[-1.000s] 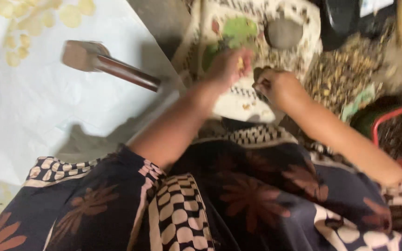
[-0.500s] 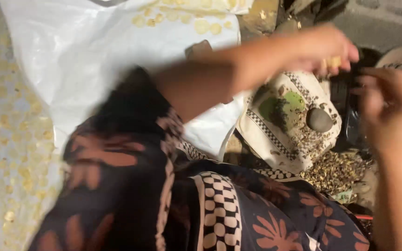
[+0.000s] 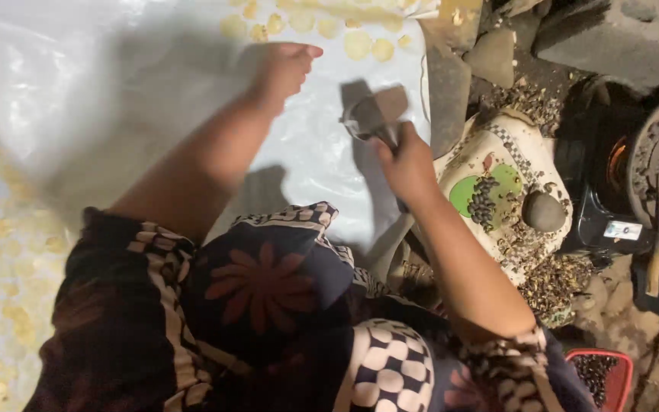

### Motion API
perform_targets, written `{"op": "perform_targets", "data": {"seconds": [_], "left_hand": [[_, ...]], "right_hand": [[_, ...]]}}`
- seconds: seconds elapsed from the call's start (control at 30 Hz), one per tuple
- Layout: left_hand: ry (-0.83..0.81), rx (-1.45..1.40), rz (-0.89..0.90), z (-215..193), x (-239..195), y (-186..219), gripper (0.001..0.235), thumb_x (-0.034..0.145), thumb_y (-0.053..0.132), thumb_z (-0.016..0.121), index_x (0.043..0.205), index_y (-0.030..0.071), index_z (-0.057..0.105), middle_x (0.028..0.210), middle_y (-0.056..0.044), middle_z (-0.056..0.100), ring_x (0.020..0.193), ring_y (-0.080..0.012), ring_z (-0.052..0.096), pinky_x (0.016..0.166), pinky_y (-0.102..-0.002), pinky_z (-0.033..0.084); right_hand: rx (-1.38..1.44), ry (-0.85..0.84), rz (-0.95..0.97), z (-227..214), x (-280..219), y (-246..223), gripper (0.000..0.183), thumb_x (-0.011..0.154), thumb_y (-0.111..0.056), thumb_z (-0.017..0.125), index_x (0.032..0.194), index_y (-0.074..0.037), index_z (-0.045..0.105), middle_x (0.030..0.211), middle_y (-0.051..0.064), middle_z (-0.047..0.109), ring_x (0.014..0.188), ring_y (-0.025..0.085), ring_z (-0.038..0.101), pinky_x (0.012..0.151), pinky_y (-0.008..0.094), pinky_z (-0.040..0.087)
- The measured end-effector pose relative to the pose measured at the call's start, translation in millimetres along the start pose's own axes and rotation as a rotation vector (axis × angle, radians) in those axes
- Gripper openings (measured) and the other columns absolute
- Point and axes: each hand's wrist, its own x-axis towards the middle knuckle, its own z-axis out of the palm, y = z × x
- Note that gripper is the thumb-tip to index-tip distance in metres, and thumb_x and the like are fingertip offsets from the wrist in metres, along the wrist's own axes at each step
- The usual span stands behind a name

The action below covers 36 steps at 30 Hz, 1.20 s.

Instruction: The person sits on the floor and uses a stone to crush nuts on a patterned cloth. They then use a hammer to further crush the nuts on a white sheet before transferring the crushed material into a pot on a stove.

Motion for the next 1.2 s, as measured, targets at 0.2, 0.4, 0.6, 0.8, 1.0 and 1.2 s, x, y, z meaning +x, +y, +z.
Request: {"op": "perform_targets", "data": {"seconds": [0.2, 0.4, 0.6, 0.8, 1.0, 1.2], "left_hand": [[0.036, 0.663, 1.098, 85, 59, -75, 0.031, 0.092, 0.005, 0.067, 0.12, 0.012, 0.077, 0.101, -0.014, 0.071, 0.091, -0.0378, 0.066, 0.078, -0.049, 0.053], [0.206, 0.865, 1.181, 128, 62, -26, 0.007, 0.081, 0.023, 0.075, 0.085, 0.023, 0.07, 0.09, 0.0, 0.06, 0.084, -0.0284, 0.055, 0.076, -0.042, 0.038], [0.211, 0.836, 1.203, 125, 64, -20, 0.013, 0.085, 0.028, 0.075, 0.088, 0.017, 0.069, 0.09, -0.006, 0.059, 0.083, -0.0348, 0.053, 0.074, -0.046, 0.039], [0.244, 0.903, 1.27, 71, 36, -33, 0.02, 0.085, 0.014, 0.079, 0.101, 0.012, 0.068, 0.095, -0.008, 0.057, 0.088, -0.0332, 0.053, 0.08, -0.044, 0.045], [0.174, 0.823, 1.266, 57, 29, -32, 0.019, 0.084, 0.013, 0.081, 0.1, 0.01, 0.071, 0.094, -0.007, 0.057, 0.084, -0.0316, 0.053, 0.077, -0.044, 0.046], [0.145, 0.722, 1.212, 55, 31, -25, 0.018, 0.085, 0.006, 0.084, 0.092, 0.008, 0.067, 0.095, -0.007, 0.056, 0.086, -0.0296, 0.053, 0.08, -0.04, 0.047]], "right_hand": [[0.065, 0.094, 0.31, -32, -13, -9, 0.038, 0.102, -0.03, 0.056, 0.123, 0.0, 0.049, 0.095, 0.02, 0.071, 0.068, 0.03, 0.067, 0.051, 0.04, 0.055], [0.313, 0.402, 0.14, -148, 17, -90, 0.032, 0.114, -0.026, 0.046, 0.129, 0.0, 0.034, 0.072, 0.004, 0.054, 0.056, 0.012, 0.054, 0.047, 0.027, 0.045], [0.41, 1.064, -0.67, -164, 84, -49, 0.022, 0.102, -0.006, 0.047, 0.085, 0.008, 0.05, 0.075, 0.025, 0.052, 0.065, 0.032, 0.053, 0.06, 0.043, 0.048], [-0.042, 0.362, 0.031, -12, 103, 34, 0.027, 0.106, -0.033, 0.052, 0.106, -0.006, 0.052, 0.082, 0.016, 0.06, 0.071, 0.033, 0.055, 0.059, 0.042, 0.045], [0.1, 0.047, 0.207, -68, 99, -27, 0.027, 0.107, -0.032, 0.057, 0.111, -0.007, 0.048, 0.085, 0.013, 0.064, 0.052, 0.021, 0.064, 0.046, 0.038, 0.057], [0.027, 0.215, 0.053, -27, 103, 7, 0.033, 0.105, -0.03, 0.061, 0.121, -0.004, 0.046, 0.1, 0.016, 0.073, 0.084, 0.034, 0.071, 0.069, 0.046, 0.057]]}}
